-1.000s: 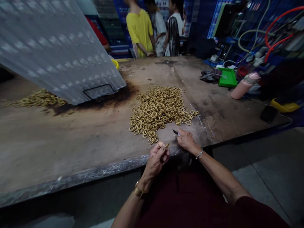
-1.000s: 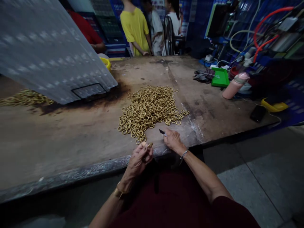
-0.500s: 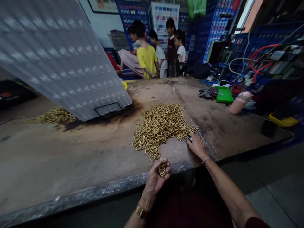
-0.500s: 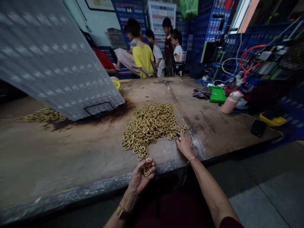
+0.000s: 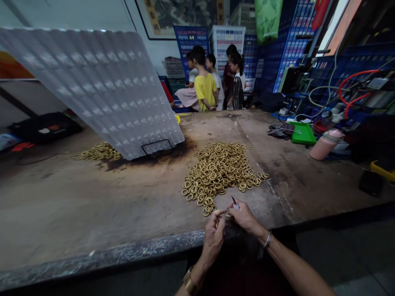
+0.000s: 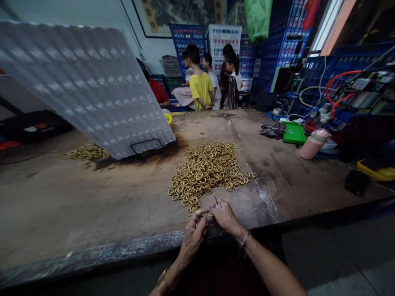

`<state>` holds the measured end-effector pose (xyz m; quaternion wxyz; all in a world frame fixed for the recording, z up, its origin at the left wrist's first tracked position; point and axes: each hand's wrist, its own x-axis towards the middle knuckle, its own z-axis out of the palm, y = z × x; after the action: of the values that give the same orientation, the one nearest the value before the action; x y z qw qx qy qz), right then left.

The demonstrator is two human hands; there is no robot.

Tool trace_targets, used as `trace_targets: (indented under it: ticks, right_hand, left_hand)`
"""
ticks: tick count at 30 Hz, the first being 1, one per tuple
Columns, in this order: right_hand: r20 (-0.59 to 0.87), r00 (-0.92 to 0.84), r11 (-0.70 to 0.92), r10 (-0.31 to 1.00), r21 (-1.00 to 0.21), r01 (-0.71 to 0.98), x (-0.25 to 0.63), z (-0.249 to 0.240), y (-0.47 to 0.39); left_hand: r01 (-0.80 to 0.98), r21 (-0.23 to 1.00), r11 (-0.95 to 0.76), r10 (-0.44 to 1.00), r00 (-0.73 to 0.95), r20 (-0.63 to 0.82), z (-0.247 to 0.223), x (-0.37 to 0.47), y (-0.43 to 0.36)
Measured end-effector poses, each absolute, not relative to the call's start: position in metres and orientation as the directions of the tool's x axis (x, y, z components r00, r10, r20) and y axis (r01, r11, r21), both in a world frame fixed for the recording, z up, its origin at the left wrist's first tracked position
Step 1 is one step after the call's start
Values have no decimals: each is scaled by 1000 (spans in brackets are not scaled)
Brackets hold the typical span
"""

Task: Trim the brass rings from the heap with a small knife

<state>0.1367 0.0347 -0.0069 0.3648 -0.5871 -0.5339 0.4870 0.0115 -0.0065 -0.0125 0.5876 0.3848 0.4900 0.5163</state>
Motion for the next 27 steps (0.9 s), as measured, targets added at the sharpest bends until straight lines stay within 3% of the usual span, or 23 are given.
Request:
trace_targets:
  ticks: [4,7,11,17,22,27]
  right_hand:
    - [-418,-148,-427,896,-904,-30,128,-3,27]
    - [-482,-218,-514,848,-849,-122,128,-1,23]
    - [-417,-167,-431,893,-900,-57,129,-2,23]
    - [-121,-74,-96,990,-954,284,131,-9,30]
    - [-179,-92,-143,979,-941,307,131,-12,31]
    - [-272,-94,-256,958,-955,151,134,-13,27]
  left_hand:
    - [-188,981,36,999,-7,-38,-12,14,-5]
    - [-192,980,46,999,17,-43,-13,14,-3]
    - [-203,975,91,995,56,-81,-13,13,0]
    - [-126,988,92,995,-22,-96,-12,8,4]
    - [-124,965,232,971,93,-222,-12,4,2]
    - [-178,935,307,941,206,-270,-13,4,-3]
